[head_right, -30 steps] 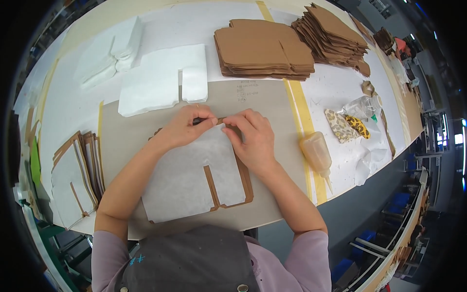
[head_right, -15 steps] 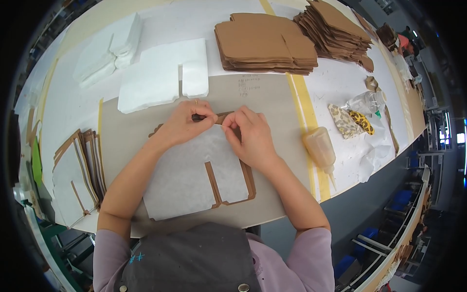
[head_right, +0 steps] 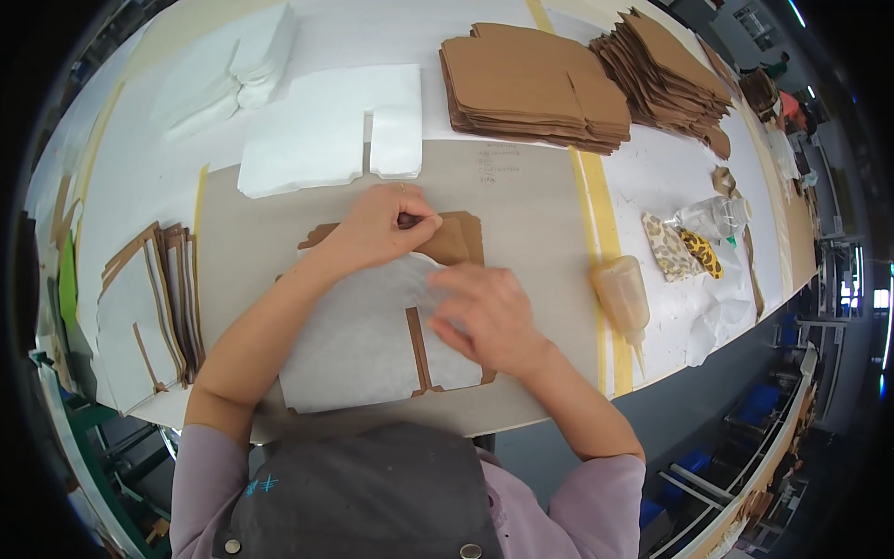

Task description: Applying glue to leather pieces and aligning/pressing fabric lining onto them.

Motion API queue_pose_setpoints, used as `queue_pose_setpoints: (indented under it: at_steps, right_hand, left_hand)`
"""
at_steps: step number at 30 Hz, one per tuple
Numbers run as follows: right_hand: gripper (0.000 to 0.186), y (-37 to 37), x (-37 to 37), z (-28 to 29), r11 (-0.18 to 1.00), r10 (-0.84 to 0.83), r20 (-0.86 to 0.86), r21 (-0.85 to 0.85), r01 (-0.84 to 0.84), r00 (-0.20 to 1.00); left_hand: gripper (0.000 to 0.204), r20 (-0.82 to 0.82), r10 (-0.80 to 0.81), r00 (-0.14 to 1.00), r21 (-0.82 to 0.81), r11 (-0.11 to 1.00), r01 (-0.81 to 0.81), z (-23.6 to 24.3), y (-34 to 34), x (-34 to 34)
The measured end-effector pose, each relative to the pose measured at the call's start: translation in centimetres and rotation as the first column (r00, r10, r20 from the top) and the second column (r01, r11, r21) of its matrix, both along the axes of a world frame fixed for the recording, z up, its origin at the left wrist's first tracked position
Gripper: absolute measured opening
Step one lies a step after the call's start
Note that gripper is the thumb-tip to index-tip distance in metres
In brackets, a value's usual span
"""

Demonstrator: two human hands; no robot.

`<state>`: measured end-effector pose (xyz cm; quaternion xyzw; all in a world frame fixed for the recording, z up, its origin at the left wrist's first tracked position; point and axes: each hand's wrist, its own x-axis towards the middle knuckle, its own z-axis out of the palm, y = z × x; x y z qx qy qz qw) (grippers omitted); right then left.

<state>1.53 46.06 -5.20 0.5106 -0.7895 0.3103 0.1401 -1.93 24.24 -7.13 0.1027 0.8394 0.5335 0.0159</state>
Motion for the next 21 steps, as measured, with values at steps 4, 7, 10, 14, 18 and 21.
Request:
queue_pose_setpoints:
  at_steps: [4,7,10,14,18,21]
  right_hand:
    - [0.041,-0.9,-1.4,1.2,0.966,-0.219,0.278,-0.071,0.247,0.935]
    - [0.032,-1.1,-2.1,-0.1,0.972,-0.207,0.294,-0.049,0.232,0.933]
    - [0.019,-1.4,-2.7,-1.0,0.936,-0.285,0.394,-0.082,0.343,0.874]
    - [0.012,-1.6,-3.3,-1.7,0.892,-0.368,0.581,0.001,0.452,0.726]
    - [0.012,-2.0,-3.3,-1.7,0.899,-0.387,0.520,0.027,0.438,0.762]
    - [0.013,-1.9,-3.4,-1.9,0.896,-0.409,0.485,0.054,0.440,0.773]
  left_hand:
    - [0.019,0.001,-0.020,1.000,-0.003,1.000,0.020,-0.2,-0.2,0.0]
    - [0.020,0.029,-0.043,0.999,-0.070,0.997,0.045,0.0,-0.2,0.0]
    - [0.019,0.010,0.077,0.997,0.076,0.994,-0.077,-0.3,0.3,0.5]
    - [0.014,-0.476,0.194,0.858,-0.014,0.974,-0.228,0.0,0.1,2.7]
    - [0.028,-0.533,-0.200,0.822,-0.324,0.946,0.020,-0.6,-0.1,5.8]
    - [0.039,-0.472,-0.217,0.855,-0.456,0.889,-0.026,-0.5,0.2,6.4]
